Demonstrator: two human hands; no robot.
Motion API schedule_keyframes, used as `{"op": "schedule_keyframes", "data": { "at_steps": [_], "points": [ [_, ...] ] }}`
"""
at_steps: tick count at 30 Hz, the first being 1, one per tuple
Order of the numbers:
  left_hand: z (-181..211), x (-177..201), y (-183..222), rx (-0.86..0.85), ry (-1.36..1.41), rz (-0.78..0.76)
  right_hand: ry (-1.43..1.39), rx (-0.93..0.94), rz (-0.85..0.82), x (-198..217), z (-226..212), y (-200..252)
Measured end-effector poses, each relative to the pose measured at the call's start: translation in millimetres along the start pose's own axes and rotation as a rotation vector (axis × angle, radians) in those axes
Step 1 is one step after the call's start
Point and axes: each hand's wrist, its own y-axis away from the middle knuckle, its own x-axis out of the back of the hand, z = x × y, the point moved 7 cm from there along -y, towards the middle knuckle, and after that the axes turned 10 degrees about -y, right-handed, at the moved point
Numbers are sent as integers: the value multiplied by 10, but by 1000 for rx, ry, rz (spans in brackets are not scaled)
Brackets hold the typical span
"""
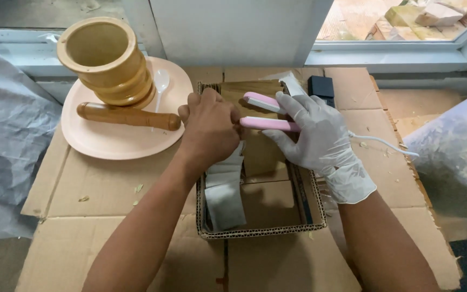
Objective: Manually sealing small white pouches using a hand-held heat sealer and organizing them in a box.
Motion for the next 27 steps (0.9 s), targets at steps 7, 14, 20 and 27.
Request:
{"op": "schedule_keyframes", "data": {
  "at_steps": [7, 14, 20, 27],
  "points": [
    [-62, 140, -15, -53, 173, -51, 38, 4, 6, 34, -34, 65],
    [-36, 65, -10, -141, 120, 62, 87, 43, 15, 61, -54, 77],
    [-4, 93, 37, -170, 219, 64, 107, -8, 22, 109, -51, 101],
    [-28, 72, -5, -185, 215, 56, 87, -50, 108, 169, -9, 140]
  ]
}}
